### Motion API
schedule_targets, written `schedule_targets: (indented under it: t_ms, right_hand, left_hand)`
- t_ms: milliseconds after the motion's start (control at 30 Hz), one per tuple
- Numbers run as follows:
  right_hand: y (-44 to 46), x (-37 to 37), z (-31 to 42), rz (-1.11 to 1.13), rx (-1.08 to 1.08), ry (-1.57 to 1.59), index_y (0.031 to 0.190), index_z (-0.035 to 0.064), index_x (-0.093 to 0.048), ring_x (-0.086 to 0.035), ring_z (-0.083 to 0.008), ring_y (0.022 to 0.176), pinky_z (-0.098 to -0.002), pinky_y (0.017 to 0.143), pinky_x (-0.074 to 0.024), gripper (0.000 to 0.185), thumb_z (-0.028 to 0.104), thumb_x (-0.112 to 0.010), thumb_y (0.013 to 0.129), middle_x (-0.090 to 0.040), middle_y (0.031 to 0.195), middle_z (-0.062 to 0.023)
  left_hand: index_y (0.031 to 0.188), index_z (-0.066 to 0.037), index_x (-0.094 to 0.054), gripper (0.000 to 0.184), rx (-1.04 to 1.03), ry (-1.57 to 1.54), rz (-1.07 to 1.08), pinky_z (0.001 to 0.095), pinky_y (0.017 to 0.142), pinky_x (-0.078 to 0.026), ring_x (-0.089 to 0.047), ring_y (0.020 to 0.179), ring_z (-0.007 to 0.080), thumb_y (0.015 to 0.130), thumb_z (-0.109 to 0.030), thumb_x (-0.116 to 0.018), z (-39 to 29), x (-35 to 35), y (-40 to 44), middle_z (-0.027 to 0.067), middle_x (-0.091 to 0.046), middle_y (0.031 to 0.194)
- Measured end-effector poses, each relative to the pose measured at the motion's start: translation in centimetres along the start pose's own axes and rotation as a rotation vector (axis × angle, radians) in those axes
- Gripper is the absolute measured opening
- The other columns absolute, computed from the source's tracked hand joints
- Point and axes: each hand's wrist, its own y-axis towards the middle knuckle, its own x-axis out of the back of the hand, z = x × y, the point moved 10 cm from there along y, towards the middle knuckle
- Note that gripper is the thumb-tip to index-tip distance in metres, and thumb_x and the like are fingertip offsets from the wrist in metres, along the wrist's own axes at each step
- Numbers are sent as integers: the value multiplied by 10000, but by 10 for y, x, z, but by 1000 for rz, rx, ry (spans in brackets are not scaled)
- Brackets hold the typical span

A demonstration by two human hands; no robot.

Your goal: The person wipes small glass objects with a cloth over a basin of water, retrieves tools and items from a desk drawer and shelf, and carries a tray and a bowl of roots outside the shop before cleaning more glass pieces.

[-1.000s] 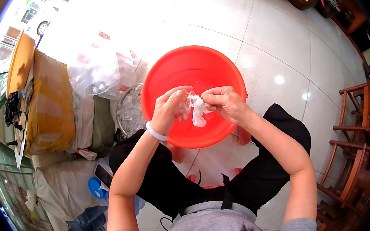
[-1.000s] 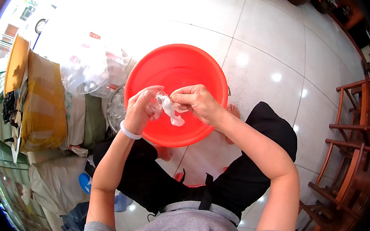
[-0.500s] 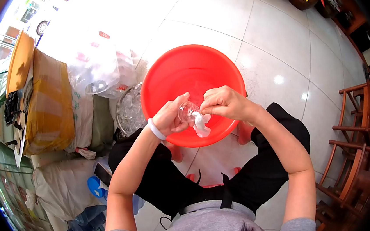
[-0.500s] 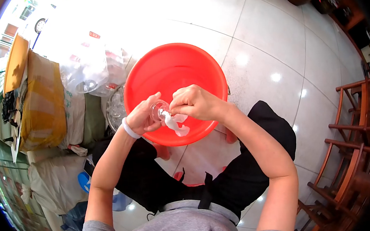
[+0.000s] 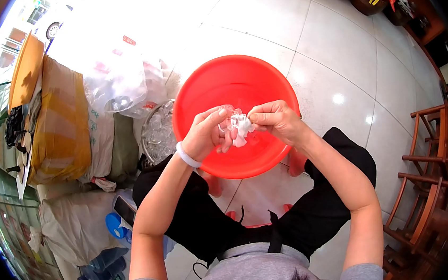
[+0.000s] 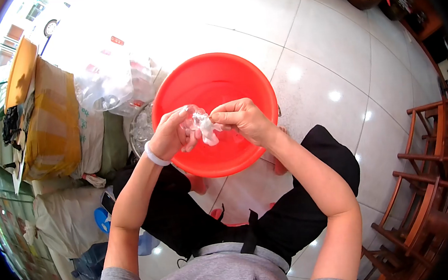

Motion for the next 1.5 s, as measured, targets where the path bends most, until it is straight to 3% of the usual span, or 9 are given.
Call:
schedule_targets:
  t_ms: [367, 667, 767, 800, 867, 967, 1100, 1200, 1500]
  right_hand:
    - [-12, -46, 44, 235, 494, -1093, 702, 14, -601, -498, -178, 597, -274, 539, -399, 88, 90, -559, 713, -510, 601, -71]
    - [-23, -48, 46, 96, 667, -1350, 704, 7, -561, -448, -202, 580, -305, 520, -371, 80, 85, -575, 706, -449, 580, -72]
    - [-21, -42, 43, 109, 663, -1238, 714, 1, -564, -451, -170, 556, -288, 513, -366, 83, 84, -570, 714, -471, 582, -64]
    - [-22, -42, 42, 109, 664, -1238, 714, 1, -564, -451, -170, 556, -288, 513, -366, 83, 84, -570, 714, -471, 582, -64]
    - [-11, -19, 25, 59, 328, -799, 743, 14, -603, -464, -118, 522, -242, 513, -388, 104, 103, -550, 738, -523, 599, -41]
    - [-6, 4, 5, -53, 73, -342, 785, -6, -608, -437, -60, 522, -194, 511, -365, 128, 97, -532, 776, -540, 635, -5]
    - [-3, 5, -4, -50, 11, 21, 823, -22, -600, -419, -54, 542, -187, 510, -353, 148, 105, -533, 788, -534, 650, -6]
    - [-2, 0, -7, -36, -16, 126, 829, -30, -593, -419, -59, 543, -196, 514, -359, 156, 109, -535, 788, -534, 649, -16]
    - [-10, -27, 32, 179, 188, -549, 721, -18, -608, -440, -78, 538, -226, 512, -367, 118, 71, -544, 763, -516, 602, -8]
  left_hand:
    - [801, -84, -531, 442, 437, -101, 89, 192, 248, -201, -311, 284, 117, 844, -451, -289, 52, 3, -4, 70, -463, 484]
    - [707, -77, -492, 460, 475, -141, 1, 194, 252, -180, -314, 282, 109, 838, -452, -259, 58, 6, -2, 60, -451, 448]
    - [815, -88, -517, 463, 410, -105, 81, 183, 283, -222, -340, 326, 105, 855, -463, -249, 55, 1, 1, 57, -457, 496]
    - [865, -75, -507, 397, 283, -9, -64, 177, 326, -249, -367, 385, 93, 859, -414, -300, 43, 8, 3, 43, -471, 563]
    - [914, -61, -496, 341, 153, 86, -209, 171, 369, -276, -394, 444, 82, 863, -365, -352, 31, 20, 1, 30, -486, 630]
    - [1108, -21, -377, 358, -139, 203, 46, 194, 534, -375, -486, 632, 93, 809, -156, -519, 2, 4, -1, 34, -505, 840]
    - [1105, -18, -373, 463, -343, 356, 64, 258, 762, -438, -520, 896, 127, 709, 20, -611, -22, -11, -9, 67, -510, 983]
    - [1103, -16, -401, 473, -474, 514, 18, 268, 769, -437, -520, 891, 130, 691, 13, -633, -32, -9, -14, 62, -510, 991]
    - [1113, -1, -441, 480, -539, 578, 128, 272, 791, -437, -505, 945, 149, 674, 52, -627, -36, -19, -21, 72, -494, 1054]
